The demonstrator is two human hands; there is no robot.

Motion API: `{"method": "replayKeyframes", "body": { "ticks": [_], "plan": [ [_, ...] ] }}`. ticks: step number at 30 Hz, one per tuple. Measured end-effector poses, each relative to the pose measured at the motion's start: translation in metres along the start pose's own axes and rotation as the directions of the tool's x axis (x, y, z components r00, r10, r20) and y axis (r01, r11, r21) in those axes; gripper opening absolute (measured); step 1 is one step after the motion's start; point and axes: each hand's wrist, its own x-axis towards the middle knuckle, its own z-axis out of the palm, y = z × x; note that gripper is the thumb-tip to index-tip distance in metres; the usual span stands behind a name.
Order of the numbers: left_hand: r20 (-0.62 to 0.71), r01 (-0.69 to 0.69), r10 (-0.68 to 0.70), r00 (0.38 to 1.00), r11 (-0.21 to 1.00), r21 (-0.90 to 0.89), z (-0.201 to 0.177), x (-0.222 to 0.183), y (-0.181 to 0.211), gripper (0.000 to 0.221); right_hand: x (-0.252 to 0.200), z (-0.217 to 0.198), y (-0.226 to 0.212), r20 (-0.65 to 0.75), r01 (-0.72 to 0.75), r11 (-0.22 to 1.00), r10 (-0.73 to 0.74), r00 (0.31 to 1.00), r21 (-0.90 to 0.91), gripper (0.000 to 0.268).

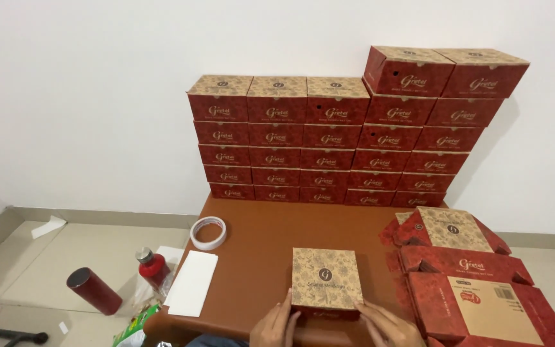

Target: Folding flat cardboard sheets into boxes and stacking them.

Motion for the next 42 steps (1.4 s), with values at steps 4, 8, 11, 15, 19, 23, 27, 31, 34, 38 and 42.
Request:
{"method": "replayKeyframes", "body": {
  "ticks": [4,8,11,15,19,23,27,31,34,38,42],
  "plan": [
    [-0.164,-0.151,0.152,0.975,0.988,0.016,-0.057,0.081,0.036,0.051,0.056,-0.031,-0.012,-0.085,-0.019,0.992,0.008,0.996,-0.122,0.042],
    [-0.236,-0.323,0.318,0.918,0.946,0.019,-0.103,0.195,0.068,0.049,0.168,-0.111,-0.058,-0.173,0.174,0.971,-0.202,0.964,-0.166,0.031],
    [-0.348,-0.380,0.376,0.859,0.923,0.058,-0.083,0.288,0.057,0.049,0.248,-0.143,-0.074,-0.278,0.222,0.948,-0.281,0.919,-0.226,0.021],
    [-0.490,-0.390,0.379,0.785,0.917,0.086,-0.070,0.384,0.054,0.047,0.341,-0.160,-0.063,-0.380,0.307,0.873,-0.449,0.809,-0.379,0.018],
    [-0.446,-0.347,0.312,0.839,0.938,0.005,-0.048,0.438,0.045,0.046,0.402,-0.148,-0.010,-0.377,0.292,0.840,-0.481,0.792,-0.457,0.020],
    [-0.293,-0.273,0.277,0.915,0.960,0.056,-0.032,0.458,0.040,0.076,0.432,-0.126,0.029,-0.304,0.220,0.745,-0.498,0.812,-0.630,0.037],
    [-0.186,-0.336,0.373,0.909,0.920,0.202,-0.027,0.457,0.035,0.078,0.436,-0.115,0.030,-0.209,0.200,0.518,-0.626,0.752,-0.832,0.044],
    [-0.186,-0.325,0.358,0.915,0.927,0.188,-0.007,0.473,0.020,0.077,0.446,-0.110,0.036,-0.185,0.211,0.478,-0.653,0.734,-0.853,0.039],
    [-0.179,-0.344,0.374,0.910,0.922,0.178,-0.006,0.481,0.026,0.077,0.447,-0.113,0.026,-0.192,0.193,0.477,-0.644,0.740,-0.857,0.044],
    [-0.143,-0.267,0.289,0.946,0.951,0.158,-0.020,0.478,0.042,0.071,0.443,-0.116,0.007,-0.251,0.166,0.581,-0.567,0.784,-0.797,0.027],
    [-0.154,-0.276,0.302,0.941,0.946,0.172,-0.013,0.480,0.039,0.076,0.446,-0.114,0.011,-0.245,0.164,0.577,-0.564,0.788,-0.800,0.028]
  ]
}}
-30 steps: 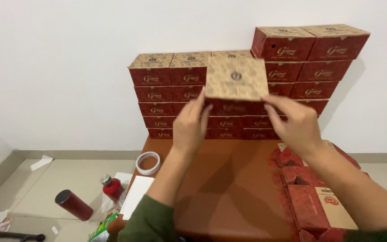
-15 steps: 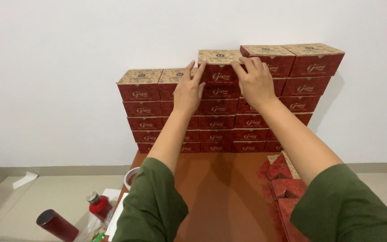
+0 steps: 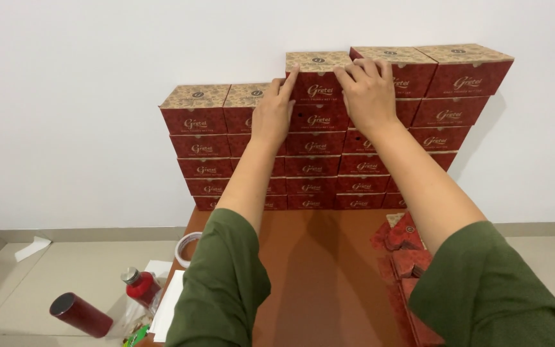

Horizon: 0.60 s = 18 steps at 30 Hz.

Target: Folding flat cardboard sheets into boxes and stacking them.

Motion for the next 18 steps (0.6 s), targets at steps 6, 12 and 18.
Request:
{"method": "replayKeyframes", "body": {
  "ticks": [6,12,18],
  "plan": [
    [0.024,-0.089,0.086,0.996,0.971,0.223,0.010,0.005,-0.010,0.080,-0.006,0.003,-0.003,0.046,-0.011,0.999,0.012,0.999,-0.036,0.040],
    [0.057,-0.049,0.047,0.997,0.998,0.043,-0.028,-0.064,0.044,0.091,-0.031,-0.058,-0.032,0.497,-0.163,0.969,0.051,0.866,0.184,0.086],
    [0.674,0.081,0.001,0.739,0.993,-0.091,-0.092,-0.263,0.108,0.066,-0.229,-0.152,-0.108,0.463,0.185,0.963,-0.257,0.848,0.197,0.095]
  ]
}}
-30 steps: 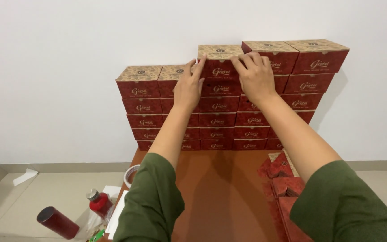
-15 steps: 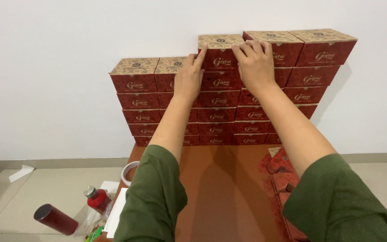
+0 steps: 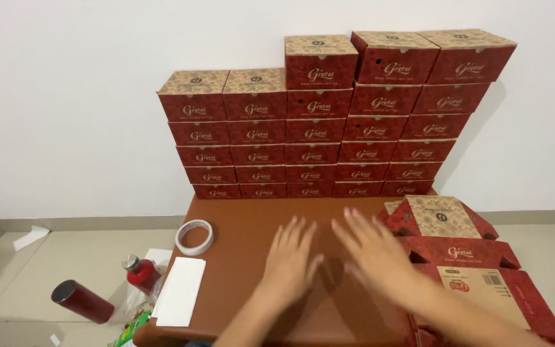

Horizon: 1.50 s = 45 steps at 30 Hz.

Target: Folding flat cardboard sheets into boxes and stacking them.

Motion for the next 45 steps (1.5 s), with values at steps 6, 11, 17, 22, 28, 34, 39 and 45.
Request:
{"method": "replayKeyframes", "body": {
  "ticks": [6,11,17,22,28,34,39,45],
  "plan": [
    [-0.183,-0.042,0.056,0.981,0.996,0.081,0.239,-0.125,-0.026,0.091,-0.170,0.079,-0.137,0.100,-0.042,0.996,0.034,0.994,0.076,0.111],
    [-0.242,-0.110,0.121,0.963,0.992,0.059,0.143,-0.120,0.015,0.074,-0.124,0.003,-0.143,0.240,-0.302,0.827,0.209,0.948,0.474,0.087],
    [-0.145,-0.121,0.123,0.982,0.992,0.020,0.137,-0.092,0.033,0.066,-0.108,-0.035,-0.135,0.293,-0.405,0.716,0.283,0.913,0.569,0.073],
    [0.282,-0.110,0.097,0.954,0.993,0.032,0.126,-0.054,0.055,0.067,-0.140,-0.030,-0.149,0.299,-0.469,0.778,0.370,0.880,0.417,0.079],
    [0.258,-0.180,0.157,0.953,0.981,0.070,0.137,-0.042,0.065,0.064,-0.193,-0.058,-0.157,0.176,-0.497,0.724,0.476,0.862,0.478,0.054],
    [0.154,-0.251,0.263,0.952,0.963,-0.094,0.117,-0.041,0.091,0.065,-0.277,-0.063,-0.144,-0.022,-0.523,0.662,0.630,0.776,0.537,0.036],
    [-0.151,-0.490,0.466,0.872,0.839,-0.238,0.122,-0.042,0.144,0.063,-0.279,-0.085,-0.053,-0.145,-0.780,0.622,0.781,0.608,0.076,0.037],
    [-0.149,-0.534,0.528,0.836,0.846,0.001,0.134,-0.044,0.172,0.063,-0.279,-0.109,-0.007,0.351,-0.938,0.302,0.871,0.343,0.168,0.046]
  ]
}}
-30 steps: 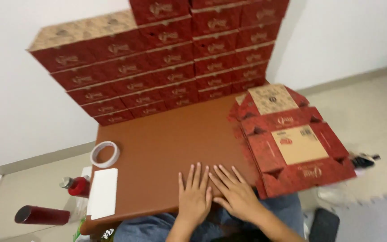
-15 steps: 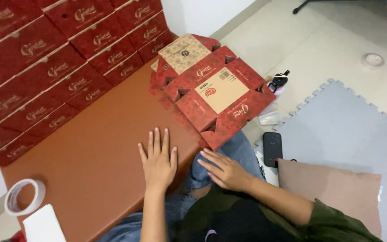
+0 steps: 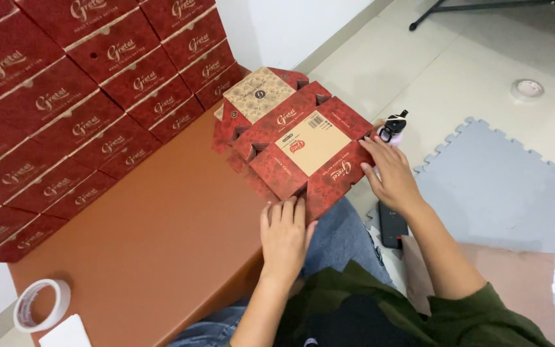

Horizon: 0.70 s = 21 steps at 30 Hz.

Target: Folding flat cardboard sheets into boxes and stacking them.

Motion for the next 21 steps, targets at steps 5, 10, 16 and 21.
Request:
{"method": "replayKeyframes", "body": {
  "ticks": [5,10,16,21],
  "plan": [
    [0.045,-0.007,0.008,0.999,1.000,-0.025,-0.020,0.018,0.005,0.064,-0.001,0.005,0.010,0.017,0.018,0.999,-0.018,1.000,0.030,0.045],
    [0.114,-0.009,0.009,0.993,1.000,0.000,-0.012,0.021,-0.003,0.072,0.006,-0.006,0.005,0.052,0.034,0.999,-0.036,0.998,0.033,0.045],
    [0.192,-0.051,0.052,0.980,0.999,-0.011,-0.030,0.025,-0.003,0.072,0.008,-0.019,-0.012,0.180,0.037,0.997,-0.048,0.982,0.063,0.076],
    [0.180,-0.056,0.061,0.982,0.998,-0.030,-0.024,0.027,-0.009,0.046,0.010,-0.022,-0.024,0.216,0.137,0.989,-0.145,0.966,0.049,0.065]
  ]
}}
